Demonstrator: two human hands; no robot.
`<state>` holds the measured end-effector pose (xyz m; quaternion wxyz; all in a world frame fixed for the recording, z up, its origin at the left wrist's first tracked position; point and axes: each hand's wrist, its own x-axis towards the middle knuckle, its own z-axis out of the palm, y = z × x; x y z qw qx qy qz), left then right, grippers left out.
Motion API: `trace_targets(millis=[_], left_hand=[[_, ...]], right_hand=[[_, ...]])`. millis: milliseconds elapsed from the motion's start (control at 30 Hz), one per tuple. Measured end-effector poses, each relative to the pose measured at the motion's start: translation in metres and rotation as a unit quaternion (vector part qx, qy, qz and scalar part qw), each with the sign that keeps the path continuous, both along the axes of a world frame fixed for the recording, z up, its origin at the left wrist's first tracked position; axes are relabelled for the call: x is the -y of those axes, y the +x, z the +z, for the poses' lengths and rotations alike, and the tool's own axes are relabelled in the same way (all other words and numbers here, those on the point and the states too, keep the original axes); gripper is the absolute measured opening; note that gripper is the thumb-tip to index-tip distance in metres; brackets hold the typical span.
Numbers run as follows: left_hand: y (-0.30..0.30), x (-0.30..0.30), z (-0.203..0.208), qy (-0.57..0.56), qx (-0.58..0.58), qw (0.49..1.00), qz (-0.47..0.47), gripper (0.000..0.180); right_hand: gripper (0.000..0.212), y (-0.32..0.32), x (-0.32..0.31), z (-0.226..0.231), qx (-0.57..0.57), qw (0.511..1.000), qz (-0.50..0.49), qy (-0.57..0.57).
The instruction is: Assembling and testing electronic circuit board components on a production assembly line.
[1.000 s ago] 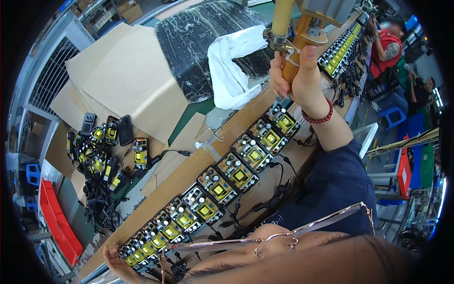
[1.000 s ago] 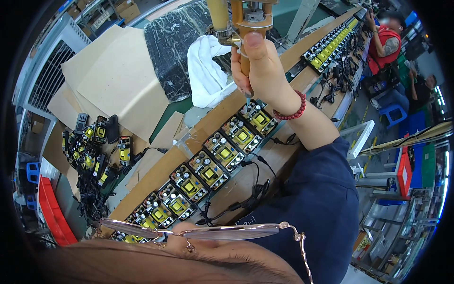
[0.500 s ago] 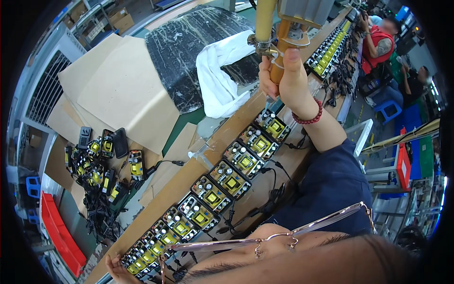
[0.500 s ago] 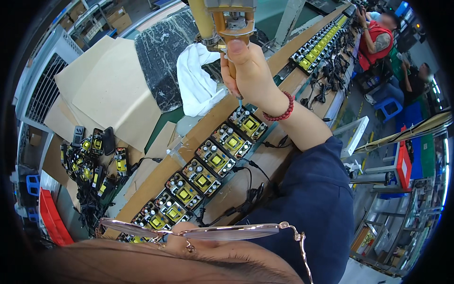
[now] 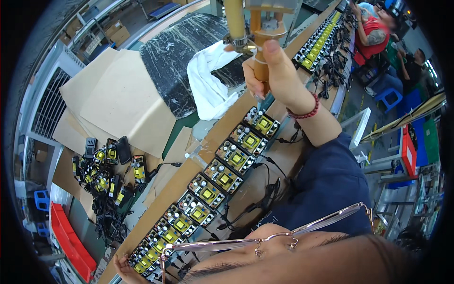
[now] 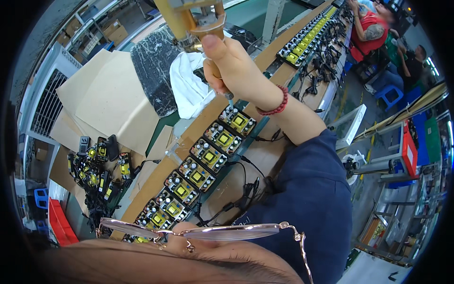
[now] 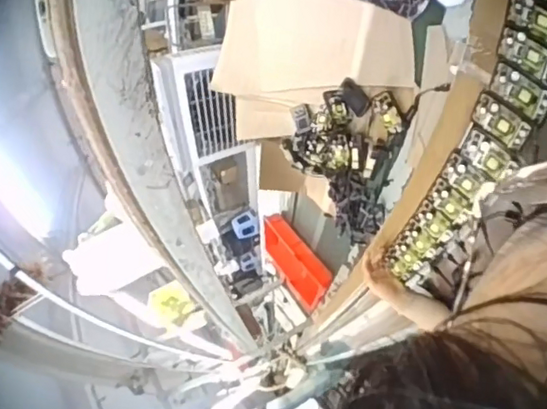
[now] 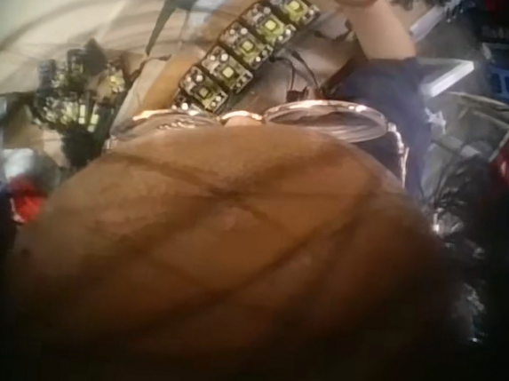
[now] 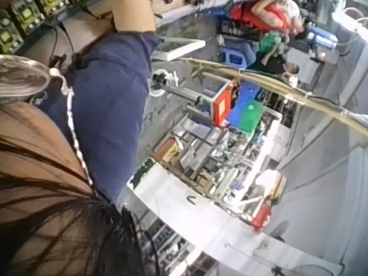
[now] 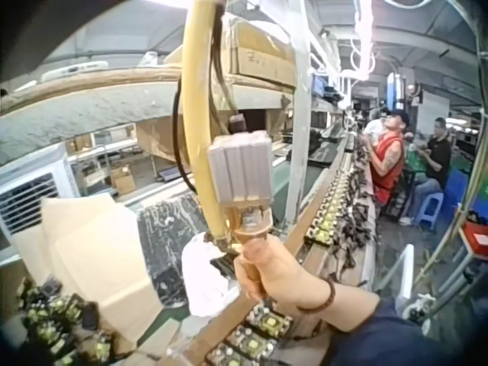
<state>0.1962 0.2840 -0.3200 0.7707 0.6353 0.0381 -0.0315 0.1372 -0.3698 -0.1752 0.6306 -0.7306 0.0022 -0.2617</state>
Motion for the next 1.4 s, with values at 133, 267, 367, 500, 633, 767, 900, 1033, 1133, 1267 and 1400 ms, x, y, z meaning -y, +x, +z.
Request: trace_targets(millis=[133, 267, 367, 500, 633, 767, 900, 1033, 1133, 1267, 1400], left_hand=[[0.000, -0.003, -0.004, 0.035, 0.038, 0.999, -0.016, 0.033], [-0.002, 0.001, 0.004, 0.021, 0.022, 1.000, 0.006, 0.033], [-0.002, 0.004, 0.004, 0.024, 0.035, 0.999, -0.001, 0.033], [0.001, 0.001, -0.002, 0.027, 0.038, 0.999, -0.005, 0.034], [-0.003, -0.005, -0.001, 0.032, 0.015, 0.999, 0.020, 0.034], [0.001, -0.003, -0.006, 0.075, 0.024, 0.995, 0.059, 0.035], [-0.010, 0.036, 0.017, 0.114, 0.042, 0.992, 0.032, 0.033], [-0.008, 0.047, 0.019, 0.123, 0.027, 0.992, 0.025, 0.033], [-0.009, 0.046, 0.017, 0.118, 0.004, 0.993, 0.032, 0.034], [-0.009, 0.038, 0.007, 0.076, 0.018, 0.996, 0.051, 0.034], [-0.008, 0.039, 0.006, 0.062, 0.026, 0.996, 0.051, 0.034]], right_hand=[[0.056, -0.026, -0.012, 0.003, 0.019, 0.996, 0.048, 0.072], [0.059, -0.043, -0.025, -0.009, 0.073, 0.987, 0.062, 0.132], [0.059, -0.042, -0.026, -0.015, 0.059, 0.989, 0.060, 0.122], [0.059, -0.042, -0.027, -0.017, 0.040, 0.992, 0.054, 0.102], [0.059, -0.038, -0.029, -0.017, 0.035, 0.994, 0.058, 0.081], [0.057, -0.040, -0.028, -0.016, 0.071, 0.992, 0.045, 0.093], [0.076, -0.044, -0.026, -0.002, -0.005, 0.996, 0.066, 0.063], [0.065, -0.042, -0.039, -0.004, 0.010, 0.990, 0.107, 0.090], [0.048, -0.040, -0.050, -0.012, 0.049, 0.980, 0.145, 0.129], [0.043, -0.038, -0.056, -0.029, 0.045, 0.972, 0.168, 0.160], [0.040, -0.036, -0.062, -0.036, 0.055, 0.974, 0.166, 0.146]])
